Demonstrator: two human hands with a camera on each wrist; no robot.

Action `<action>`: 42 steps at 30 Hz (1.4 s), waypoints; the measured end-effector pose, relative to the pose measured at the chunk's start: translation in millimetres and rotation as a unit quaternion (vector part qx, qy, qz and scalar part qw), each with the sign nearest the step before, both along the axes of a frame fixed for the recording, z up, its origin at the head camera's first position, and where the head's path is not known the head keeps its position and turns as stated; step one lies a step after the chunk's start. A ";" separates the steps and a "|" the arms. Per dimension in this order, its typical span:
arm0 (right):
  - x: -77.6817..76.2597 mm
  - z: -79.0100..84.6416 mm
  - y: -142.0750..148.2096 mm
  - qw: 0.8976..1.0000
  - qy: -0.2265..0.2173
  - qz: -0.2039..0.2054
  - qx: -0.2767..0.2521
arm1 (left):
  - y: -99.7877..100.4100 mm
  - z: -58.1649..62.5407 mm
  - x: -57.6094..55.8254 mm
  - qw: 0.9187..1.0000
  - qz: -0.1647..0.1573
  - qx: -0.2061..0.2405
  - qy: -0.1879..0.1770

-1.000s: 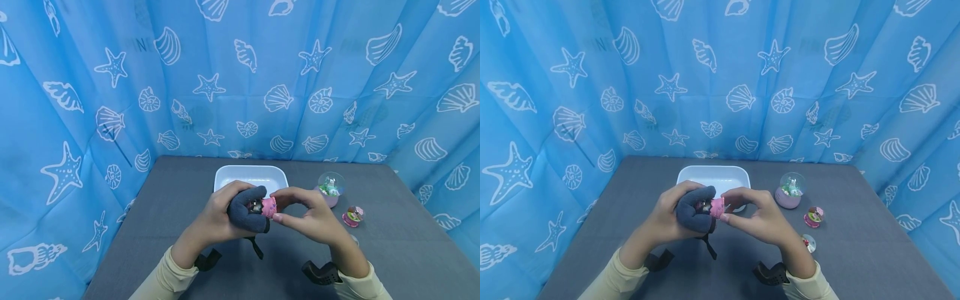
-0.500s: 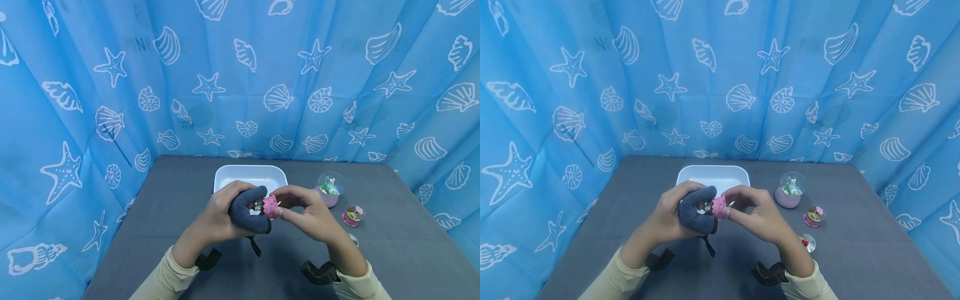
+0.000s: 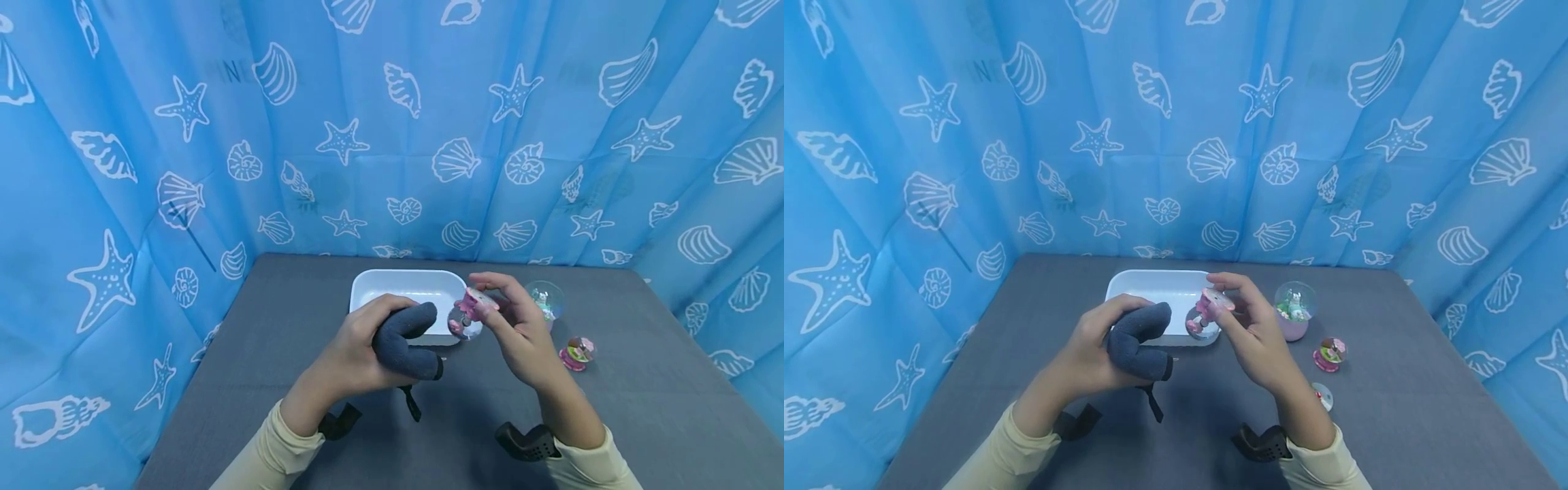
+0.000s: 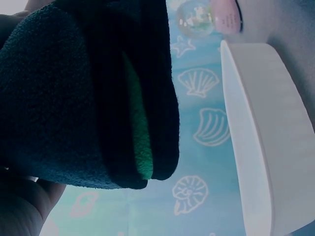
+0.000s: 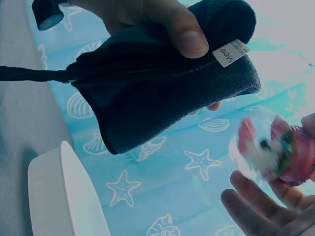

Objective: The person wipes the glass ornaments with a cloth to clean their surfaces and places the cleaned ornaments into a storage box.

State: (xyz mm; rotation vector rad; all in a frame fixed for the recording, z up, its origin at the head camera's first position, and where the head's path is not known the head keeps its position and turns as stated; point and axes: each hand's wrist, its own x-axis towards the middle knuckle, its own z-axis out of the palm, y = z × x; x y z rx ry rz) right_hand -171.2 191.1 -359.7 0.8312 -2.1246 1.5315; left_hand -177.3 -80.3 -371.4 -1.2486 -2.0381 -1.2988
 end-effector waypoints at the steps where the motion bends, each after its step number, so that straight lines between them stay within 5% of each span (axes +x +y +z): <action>1: -0.4 0.4 0.1 1.000 -0.005 0.006 -0.008 | 0.1 -0.1 0.0 1.000 -0.001 0.000 -0.001; 14: -1.6 2.8 0.7 0.996 -0.047 0.071 0.000 | -1.4 -0.2 0.3 1.000 0.004 -0.008 0.000; 21: -1.6 2.2 0.0 0.996 -0.065 0.057 0.007 | -0.2 -1.2 0.6 1.000 0.012 -0.011 -0.001; 42: 5.7 0.6 -6.7 0.986 -0.116 0.123 0.009 | 5.5 -4.6 0.4 0.999 0.037 -0.019 -0.012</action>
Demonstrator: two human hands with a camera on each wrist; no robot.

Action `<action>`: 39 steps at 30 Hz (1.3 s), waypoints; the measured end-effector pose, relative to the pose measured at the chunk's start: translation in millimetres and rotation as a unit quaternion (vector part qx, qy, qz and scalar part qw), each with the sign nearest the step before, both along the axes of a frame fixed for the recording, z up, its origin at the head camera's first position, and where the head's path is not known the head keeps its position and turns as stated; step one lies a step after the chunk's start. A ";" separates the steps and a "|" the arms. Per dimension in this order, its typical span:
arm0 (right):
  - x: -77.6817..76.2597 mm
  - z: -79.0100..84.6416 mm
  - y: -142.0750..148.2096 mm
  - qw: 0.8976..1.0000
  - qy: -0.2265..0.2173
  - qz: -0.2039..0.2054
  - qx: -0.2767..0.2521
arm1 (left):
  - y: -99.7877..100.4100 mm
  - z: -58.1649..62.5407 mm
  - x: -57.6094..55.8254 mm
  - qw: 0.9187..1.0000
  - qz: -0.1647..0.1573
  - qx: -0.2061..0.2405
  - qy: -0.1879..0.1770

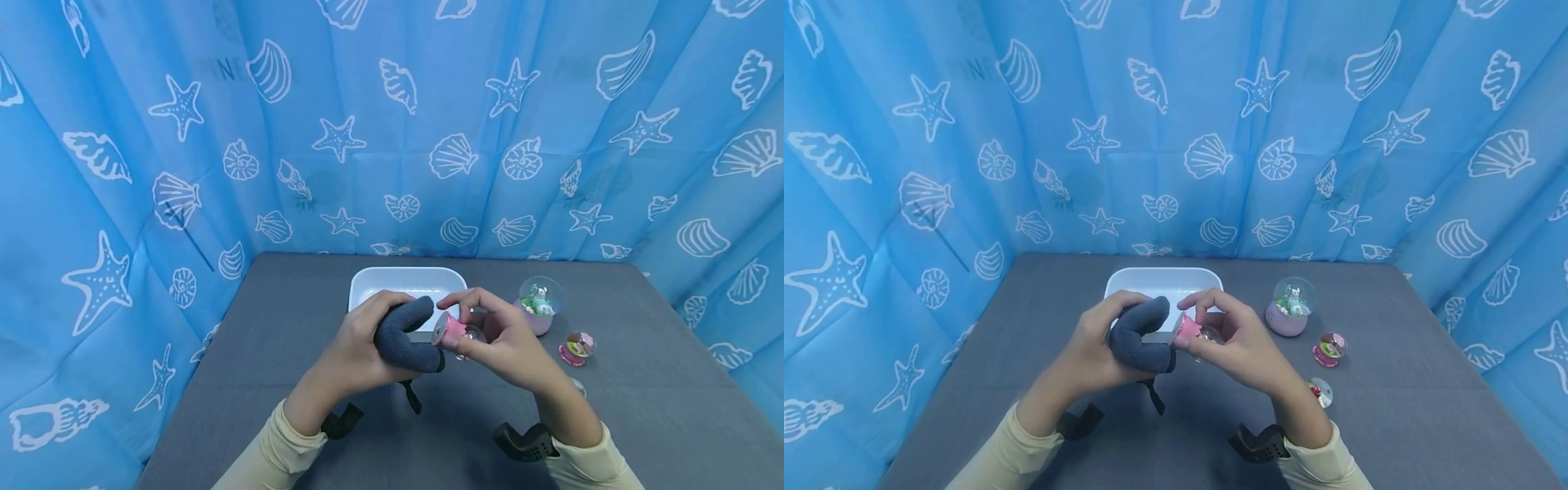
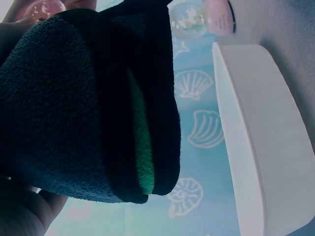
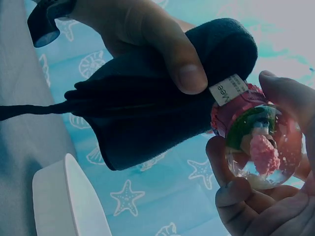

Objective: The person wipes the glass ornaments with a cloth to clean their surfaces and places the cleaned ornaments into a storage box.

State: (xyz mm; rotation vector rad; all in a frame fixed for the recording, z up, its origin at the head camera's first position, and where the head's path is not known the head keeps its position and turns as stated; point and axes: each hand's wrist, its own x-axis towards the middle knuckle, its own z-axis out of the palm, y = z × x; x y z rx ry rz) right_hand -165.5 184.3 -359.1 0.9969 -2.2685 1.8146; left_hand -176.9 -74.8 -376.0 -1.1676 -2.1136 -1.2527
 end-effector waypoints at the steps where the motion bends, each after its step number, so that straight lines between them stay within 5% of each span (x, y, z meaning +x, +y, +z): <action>1: 0.2 -0.1 -0.5 1.000 -0.003 0.005 0.000 | 0.2 0.4 0.3 1.000 -0.001 -0.001 -0.001; 19: 0.5 0.8 9.6 0.995 0.044 0.078 0.036 | -0.6 -0.2 -0.3 1.000 0.006 -0.020 -0.015; 25: -0.5 2.3 11.6 0.991 0.069 0.109 0.025 | -0.1 1.0 1.2 0.999 -0.019 -0.021 -0.022; 39: -2.1 1.0 11.6 0.997 0.060 0.032 0.029 | -0.1 0.8 2.2 0.999 -0.029 -0.013 -0.027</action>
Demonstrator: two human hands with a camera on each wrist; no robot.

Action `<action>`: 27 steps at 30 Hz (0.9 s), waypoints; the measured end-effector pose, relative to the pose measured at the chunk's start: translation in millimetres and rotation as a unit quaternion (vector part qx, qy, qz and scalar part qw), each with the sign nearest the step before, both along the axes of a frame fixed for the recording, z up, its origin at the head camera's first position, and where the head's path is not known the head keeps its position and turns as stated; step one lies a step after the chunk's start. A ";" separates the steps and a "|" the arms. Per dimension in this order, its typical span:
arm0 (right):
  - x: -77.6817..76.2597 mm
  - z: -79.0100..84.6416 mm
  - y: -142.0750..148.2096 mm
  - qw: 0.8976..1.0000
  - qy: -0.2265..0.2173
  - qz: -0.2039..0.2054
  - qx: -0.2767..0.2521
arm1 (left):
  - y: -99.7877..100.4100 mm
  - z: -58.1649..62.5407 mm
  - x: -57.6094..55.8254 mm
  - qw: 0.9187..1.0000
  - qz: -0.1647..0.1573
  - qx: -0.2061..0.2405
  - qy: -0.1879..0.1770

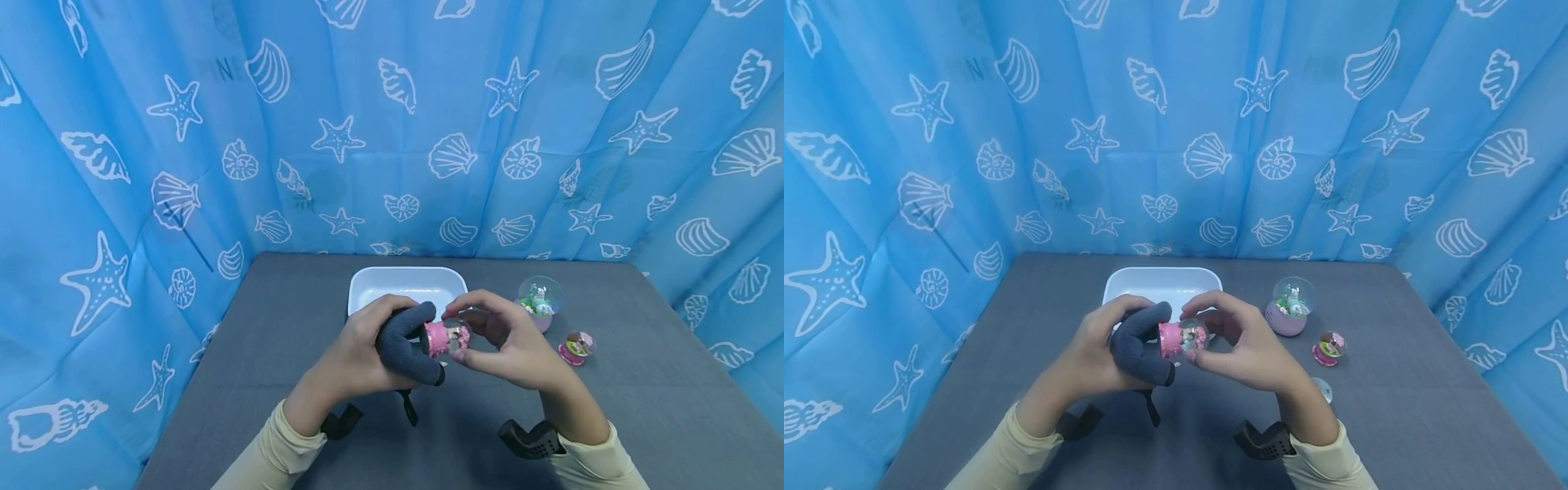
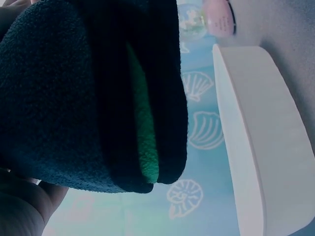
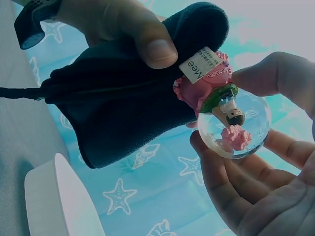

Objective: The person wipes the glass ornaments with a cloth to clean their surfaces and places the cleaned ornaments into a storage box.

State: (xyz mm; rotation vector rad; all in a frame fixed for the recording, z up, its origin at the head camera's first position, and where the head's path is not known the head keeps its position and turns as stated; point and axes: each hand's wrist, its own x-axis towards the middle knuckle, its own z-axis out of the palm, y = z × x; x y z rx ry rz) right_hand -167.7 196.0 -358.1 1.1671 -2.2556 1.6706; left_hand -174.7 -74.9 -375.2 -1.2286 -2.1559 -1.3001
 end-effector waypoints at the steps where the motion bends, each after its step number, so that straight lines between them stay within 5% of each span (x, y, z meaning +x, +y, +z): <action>1: -0.1 0.2 -0.2 1.000 0.000 -0.004 0.000 | 0.1 0.2 0.2 1.000 0.000 -0.001 -0.001; 27: 1.1 -3.0 -12.0 0.997 -0.036 -0.071 -0.001 | 3.8 -2.2 0.3 1.000 -0.013 0.016 0.023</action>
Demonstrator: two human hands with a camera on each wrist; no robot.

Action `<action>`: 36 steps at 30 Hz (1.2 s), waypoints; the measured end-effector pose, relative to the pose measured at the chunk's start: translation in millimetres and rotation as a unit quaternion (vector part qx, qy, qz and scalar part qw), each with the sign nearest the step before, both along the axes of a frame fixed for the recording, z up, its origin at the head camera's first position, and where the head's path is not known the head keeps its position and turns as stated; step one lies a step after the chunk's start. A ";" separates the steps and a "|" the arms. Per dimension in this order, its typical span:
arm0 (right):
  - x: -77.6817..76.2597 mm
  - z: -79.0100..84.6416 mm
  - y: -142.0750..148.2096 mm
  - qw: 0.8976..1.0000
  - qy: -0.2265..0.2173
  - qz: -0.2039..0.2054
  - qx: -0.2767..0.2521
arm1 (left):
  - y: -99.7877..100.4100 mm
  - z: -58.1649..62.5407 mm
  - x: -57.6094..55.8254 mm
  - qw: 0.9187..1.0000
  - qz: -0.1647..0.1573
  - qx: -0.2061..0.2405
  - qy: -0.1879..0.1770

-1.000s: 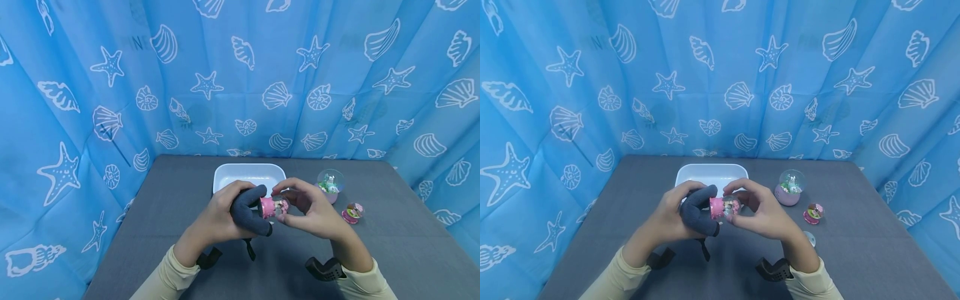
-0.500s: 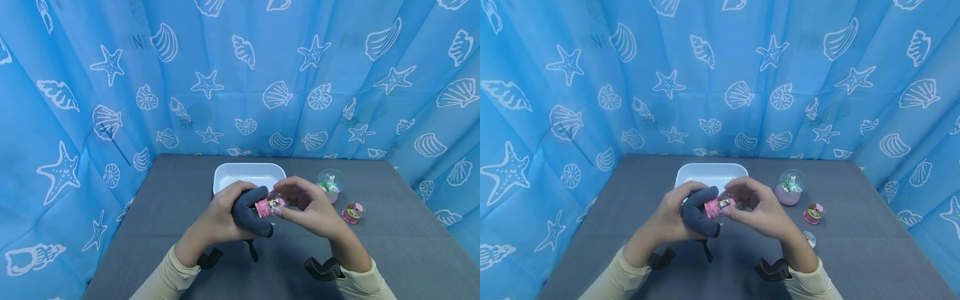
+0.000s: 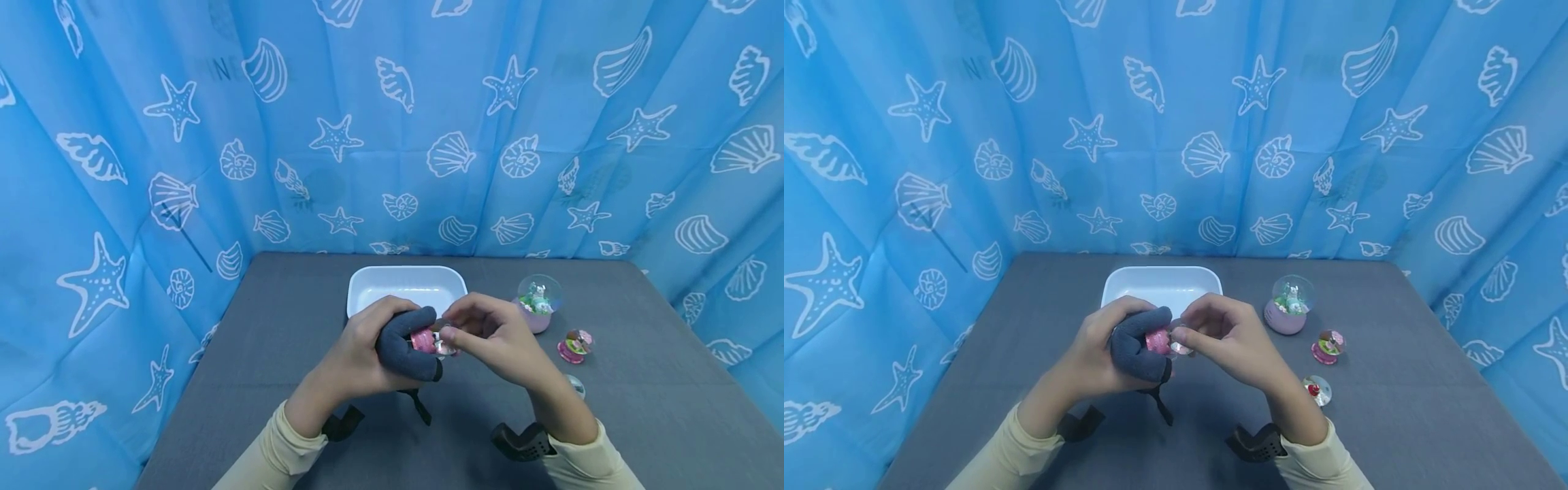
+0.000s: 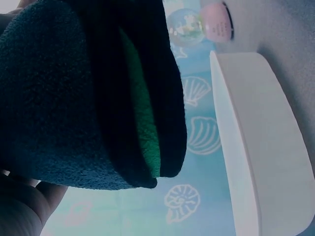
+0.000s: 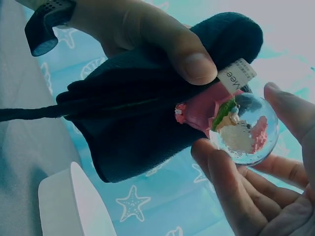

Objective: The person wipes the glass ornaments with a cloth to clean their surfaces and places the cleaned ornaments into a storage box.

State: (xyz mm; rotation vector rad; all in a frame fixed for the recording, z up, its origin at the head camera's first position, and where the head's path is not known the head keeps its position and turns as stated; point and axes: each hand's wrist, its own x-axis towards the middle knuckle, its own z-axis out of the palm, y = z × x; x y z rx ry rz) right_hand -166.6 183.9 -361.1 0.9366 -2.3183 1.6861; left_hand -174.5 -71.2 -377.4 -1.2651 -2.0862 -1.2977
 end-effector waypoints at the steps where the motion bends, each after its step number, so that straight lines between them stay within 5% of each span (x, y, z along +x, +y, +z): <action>1: -0.1 -0.2 -0.5 1.000 -0.006 0.002 -0.001 | -0.1 -0.1 0.0 1.000 -0.001 0.000 -0.001; 11: -0.5 2.8 6.1 0.998 -0.023 0.033 0.043 | -1.3 0.9 -1.1 1.000 0.002 -0.001 0.018; 19: -0.7 6.0 16.1 0.995 0.037 0.074 0.050 | -2.4 3.1 -2.2 0.998 0.004 0.015 0.055; 28: -1.4 6.1 13.5 0.994 0.054 0.091 0.037 | -3.3 2.0 -0.9 0.998 0.002 0.022 0.052; 36: -6.1 0.9 11.4 0.985 0.136 0.102 -0.008 | -2.3 3.5 -1.4 0.998 -0.001 0.026 0.058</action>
